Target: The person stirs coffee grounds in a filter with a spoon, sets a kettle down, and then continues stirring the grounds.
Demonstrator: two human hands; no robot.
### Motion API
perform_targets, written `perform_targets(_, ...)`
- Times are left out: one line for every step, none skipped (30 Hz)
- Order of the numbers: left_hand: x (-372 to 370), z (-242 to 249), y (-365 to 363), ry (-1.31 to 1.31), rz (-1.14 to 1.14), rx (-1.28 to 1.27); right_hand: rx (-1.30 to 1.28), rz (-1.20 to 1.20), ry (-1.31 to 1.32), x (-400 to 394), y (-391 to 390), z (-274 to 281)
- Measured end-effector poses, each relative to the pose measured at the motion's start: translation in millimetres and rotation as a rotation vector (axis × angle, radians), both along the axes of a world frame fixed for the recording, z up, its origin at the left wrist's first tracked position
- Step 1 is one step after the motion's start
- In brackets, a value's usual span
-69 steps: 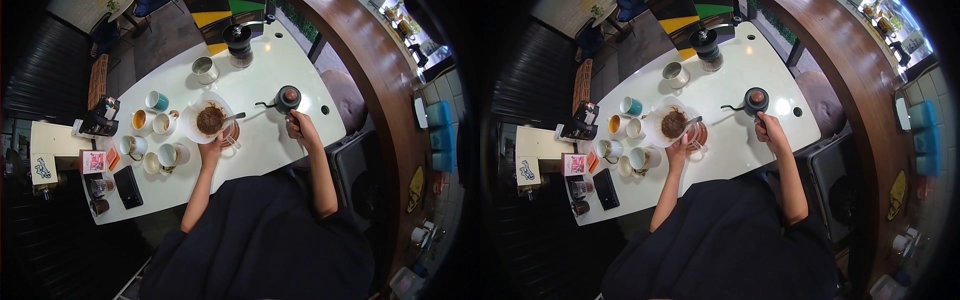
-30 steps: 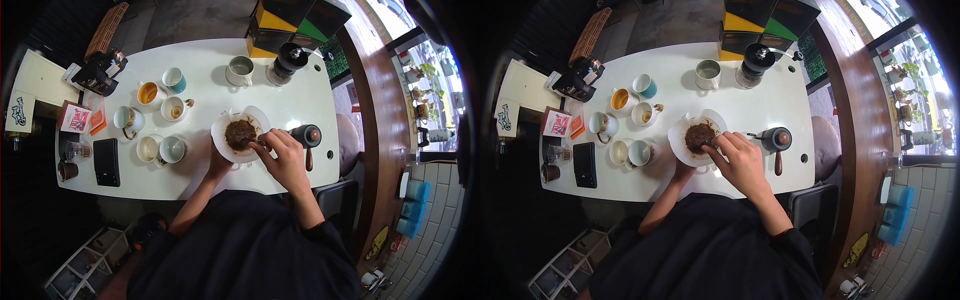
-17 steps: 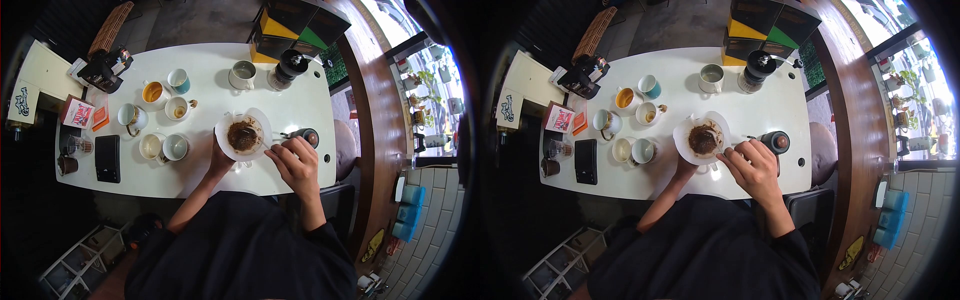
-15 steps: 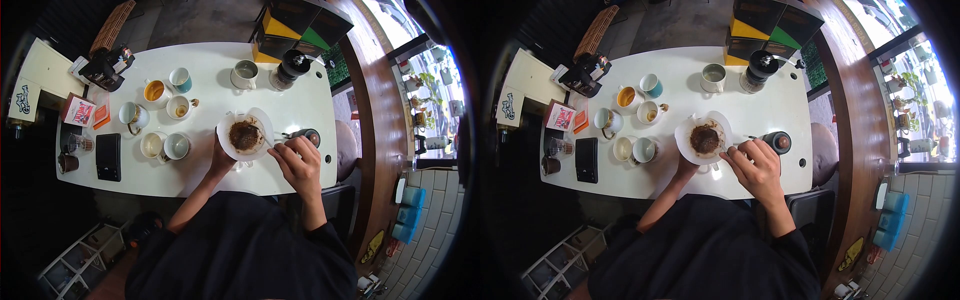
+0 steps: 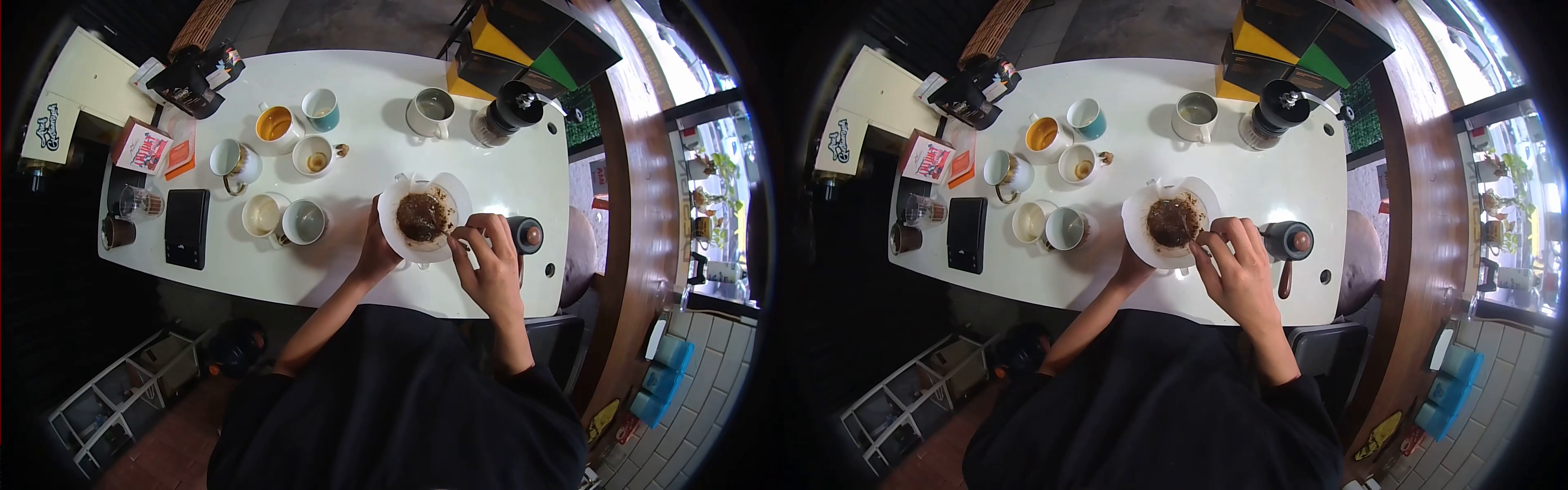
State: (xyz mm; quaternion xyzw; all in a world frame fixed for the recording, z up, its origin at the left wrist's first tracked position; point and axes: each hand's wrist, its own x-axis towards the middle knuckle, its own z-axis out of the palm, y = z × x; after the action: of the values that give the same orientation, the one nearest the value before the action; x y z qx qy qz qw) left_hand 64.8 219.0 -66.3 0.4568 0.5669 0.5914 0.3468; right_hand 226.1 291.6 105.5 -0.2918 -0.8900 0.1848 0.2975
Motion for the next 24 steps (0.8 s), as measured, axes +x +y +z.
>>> perform_targets(0, 0, 0, -0.007, -0.006, 0.004, -0.003, 0.019, -0.004, -1, 0, -2)
perform_targets(-1, -1, 0, -0.004, -0.003, 0.002, -0.006, 0.037, -0.009, -2, -1, -4)
perform_targets(-2, -1, 1, -0.013, -0.012, 0.001, -0.028, 0.041, -0.012, -2, -2, -7)
perform_targets(-1, -2, 1, -0.024, -0.022, 0.000, -0.030, 0.041, -0.013, -3, -2, -7)
perform_targets(-1, -3, 0, -0.025, -0.024, -0.003, -0.024, 0.042, -0.008, -3, -3, -6)
perform_targets(-1, -4, 0, -0.012, -0.012, -0.004, -0.017, 0.041, -0.002, -4, -3, -5)
perform_targets(-1, -5, 0, 0.003, 0.000, -0.005, -0.021, 0.039, 0.003, -5, -3, -4)
perform_targets(-1, -6, 0, 0.004, -0.003, -0.006, -0.023, 0.037, 0.004, -5, -3, -5)
perform_targets(-1, -7, 0, -0.018, -0.011, -0.013, -0.034, 0.036, 0.027, -5, -3, -6)
perform_targets(-1, -5, 1, -0.039, -0.018, -0.022, -0.047, 0.037, 0.050, -5, -3, -8)
perform_targets(-2, -5, 0, -0.036, -0.019, -0.029, -0.054, 0.036, 0.054, -5, -3, -8)
perform_targets(-3, -4, -1, -0.029, -0.027, -0.020, -0.074, 0.020, 0.068, -4, -3, -8)
perform_targets(-3, -2, -1, -0.021, -0.036, -0.009, -0.091, 0.003, 0.084, -3, -3, -8)
perform_targets(-4, -3, -1, -0.016, -0.041, -0.012, -0.093, -0.002, 0.089, -3, -4, -9)
perform_targets(-5, -2, 0, -0.012, -0.048, 0.001, -0.132, -0.030, 0.105, -2, -4, -10)
perform_targets(-5, -2, 1, -0.009, -0.056, 0.013, -0.172, -0.059, 0.121, -1, -5, -11)
perform_targets(-5, 0, 1, -0.004, -0.061, 0.013, -0.213, -0.071, 0.146, -1, -5, -11)
perform_targets(-5, 1, 1, -0.063, -0.067, -0.009, -0.212, -0.076, 0.152, 0, -4, -12)
perform_targets(-5, 7, 2, -0.121, -0.073, -0.033, -0.253, -0.085, 0.172, 1, -4, -13)
perform_targets(-5, 13, 2, -0.115, -0.079, -0.034, -0.294, -0.093, 0.193, 1, -4, -14)
perform_targets(-4, 20, 2, -0.113, -0.069, -0.027, -0.292, -0.099, 0.199, 1, -4, -15)
perform_targets(-4, 25, 3, -0.113, -0.059, -0.020, -0.306, -0.107, 0.205, 2, -3, -16)
perform_targets(-4, 24, 3, -0.112, -0.065, -0.018, -0.319, -0.114, 0.209, 3, -4, -16)
perform_targets(-5, 22, 2, -0.059, -0.049, -0.031, -0.314, -0.118, 0.210, 4, -3, -18)
